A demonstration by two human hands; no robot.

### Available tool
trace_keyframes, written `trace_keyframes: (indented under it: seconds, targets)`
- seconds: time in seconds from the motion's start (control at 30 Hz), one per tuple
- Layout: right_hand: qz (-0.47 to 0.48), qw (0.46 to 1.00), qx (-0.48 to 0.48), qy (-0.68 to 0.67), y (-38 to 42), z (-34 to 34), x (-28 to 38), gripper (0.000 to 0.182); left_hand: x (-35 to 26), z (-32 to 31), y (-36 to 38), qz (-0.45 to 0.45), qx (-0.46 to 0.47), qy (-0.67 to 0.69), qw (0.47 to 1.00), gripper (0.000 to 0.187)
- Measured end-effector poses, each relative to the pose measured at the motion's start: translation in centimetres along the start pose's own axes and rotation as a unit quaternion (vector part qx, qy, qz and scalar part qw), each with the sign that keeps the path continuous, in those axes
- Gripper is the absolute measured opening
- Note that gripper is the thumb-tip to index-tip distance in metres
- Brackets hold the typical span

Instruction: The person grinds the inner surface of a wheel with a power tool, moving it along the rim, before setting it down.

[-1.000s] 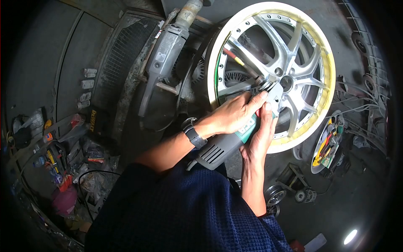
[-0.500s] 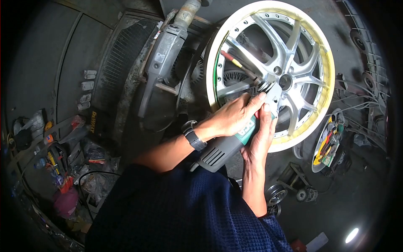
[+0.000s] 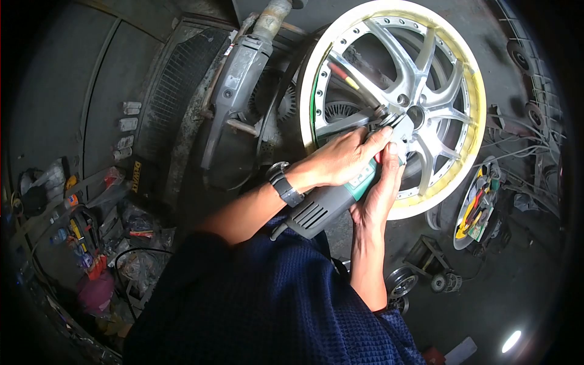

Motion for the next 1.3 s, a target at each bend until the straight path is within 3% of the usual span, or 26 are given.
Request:
trace_keyframes:
  seconds: [0.43, 0.63, 0.83, 0.87, 0.97, 1.03, 1.23, 1.3]
  targets:
    - [0.001, 0.999, -0.015, 0.048, 1.4, 0.1, 0.4, 0.038, 1.4, -1.4, 0.9, 0.0, -0.04, -0.004, 0.999, 0.073]
    - [0.011, 1.0, 0.0, -0.017, 0.3, -0.3, 0.0, 0.041, 0.8, -0.3, -0.3, -0.027, 0.0, 0.008, 1.0, 0.07]
    - [-0.004, 0.999, -0.023, 0.029, 1.4, 0.0, 0.2, 0.047, 0.8, -1.3, 1.2, -0.015, -0.029, 0.014, 0.999, 0.07]
    - [-0.003, 0.998, -0.038, 0.059, 1.6, 0.1, 0.2, 0.038, 0.8, -1.5, 1.4, -0.017, -0.036, 0.03, 0.999, 0.07]
    - [-0.007, 0.999, -0.03, 0.031, 1.5, 0.3, 0.2, 0.047, 1.3, -1.7, 1.2, -0.017, -0.056, 0.035, 0.998, 0.07]
    - [-0.009, 1.0, -0.016, 0.024, 0.9, 1.1, -0.1, 0.048, 1.6, -1.3, 0.7, 0.021, -0.028, -0.016, 0.999, 0.071]
    - [-0.016, 1.0, -0.015, 0.019, 1.5, 1.4, 0.0, 0.049, 1.1, -1.9, 1.4, 0.037, -0.026, 0.002, 0.999, 0.074]
    - [-0.023, 0.999, -0.024, 0.02, 1.9, 1.4, 0.1, 0.049, 1.4, -2.6, 1.8, 0.005, -0.05, 0.017, 0.999, 0.074]
Point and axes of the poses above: each hand's wrist, its own y-axis away from the middle knuckle, its own z-axis out of the back of the hand, x = y × z, the point moved 1 cm from there along -y, towards the middle knuckle, and after that the axes turned 10 degrees about -z, right-handed, at the moved point
